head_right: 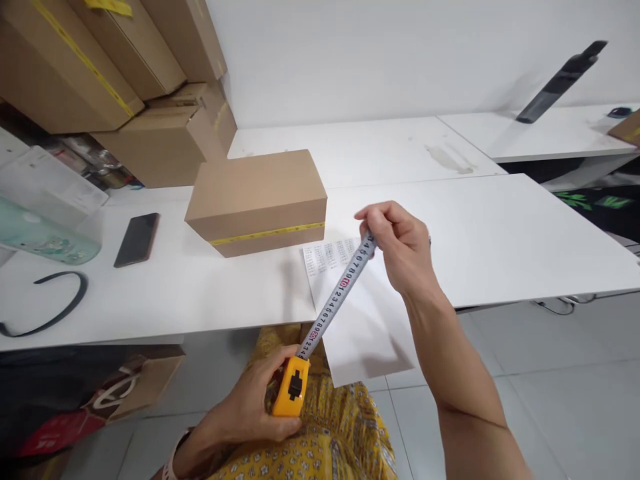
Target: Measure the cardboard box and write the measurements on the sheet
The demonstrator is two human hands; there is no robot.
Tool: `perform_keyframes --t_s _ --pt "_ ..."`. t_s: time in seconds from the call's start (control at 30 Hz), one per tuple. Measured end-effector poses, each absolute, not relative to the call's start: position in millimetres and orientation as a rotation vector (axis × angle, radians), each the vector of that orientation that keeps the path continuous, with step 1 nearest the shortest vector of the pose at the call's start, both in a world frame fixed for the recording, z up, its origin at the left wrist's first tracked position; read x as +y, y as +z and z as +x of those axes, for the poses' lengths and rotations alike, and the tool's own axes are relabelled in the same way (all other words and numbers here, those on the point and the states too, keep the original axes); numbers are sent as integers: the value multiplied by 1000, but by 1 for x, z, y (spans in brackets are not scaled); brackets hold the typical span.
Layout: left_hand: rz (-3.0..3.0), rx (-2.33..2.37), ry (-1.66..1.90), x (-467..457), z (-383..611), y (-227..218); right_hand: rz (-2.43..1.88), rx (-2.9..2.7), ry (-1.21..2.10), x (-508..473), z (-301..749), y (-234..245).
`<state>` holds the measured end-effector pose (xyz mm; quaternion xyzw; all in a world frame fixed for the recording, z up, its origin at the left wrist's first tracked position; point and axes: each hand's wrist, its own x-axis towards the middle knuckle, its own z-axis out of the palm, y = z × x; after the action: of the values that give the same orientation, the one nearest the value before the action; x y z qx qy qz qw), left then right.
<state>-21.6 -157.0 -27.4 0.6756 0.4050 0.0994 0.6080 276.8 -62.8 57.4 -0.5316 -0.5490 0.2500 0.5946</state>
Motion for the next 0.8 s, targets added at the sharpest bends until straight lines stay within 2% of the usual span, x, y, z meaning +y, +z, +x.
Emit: perform_keyframes --t_s 0.1,0.23,0.37,0.47,0.57,0.7,0.8 --pt "1561 989 301 -159 -15 -30 -1221 -1211 673 -100 271 37" --pt "1504 985 472 -156 -5 -29 -1116 -1462 827 -140 233 0" --pt "1591 986 552 -152 -1 -25 -1125 -1791 592 -148 221 -15" --pt "1685 1094 654 -145 -10 -20 -1469 -1673 271 -131 266 -15" --pt "1801 1383 730 -127 -25 -12 -2062 -1269 -77 -104 338 -19" --pt "1969 1940 506 -90 -40 3 -2533 -1185 -3 -75 405 -32" --pt "1963 2174 181 -66 -42 13 -2610 -1372 143 -66 419 -41"
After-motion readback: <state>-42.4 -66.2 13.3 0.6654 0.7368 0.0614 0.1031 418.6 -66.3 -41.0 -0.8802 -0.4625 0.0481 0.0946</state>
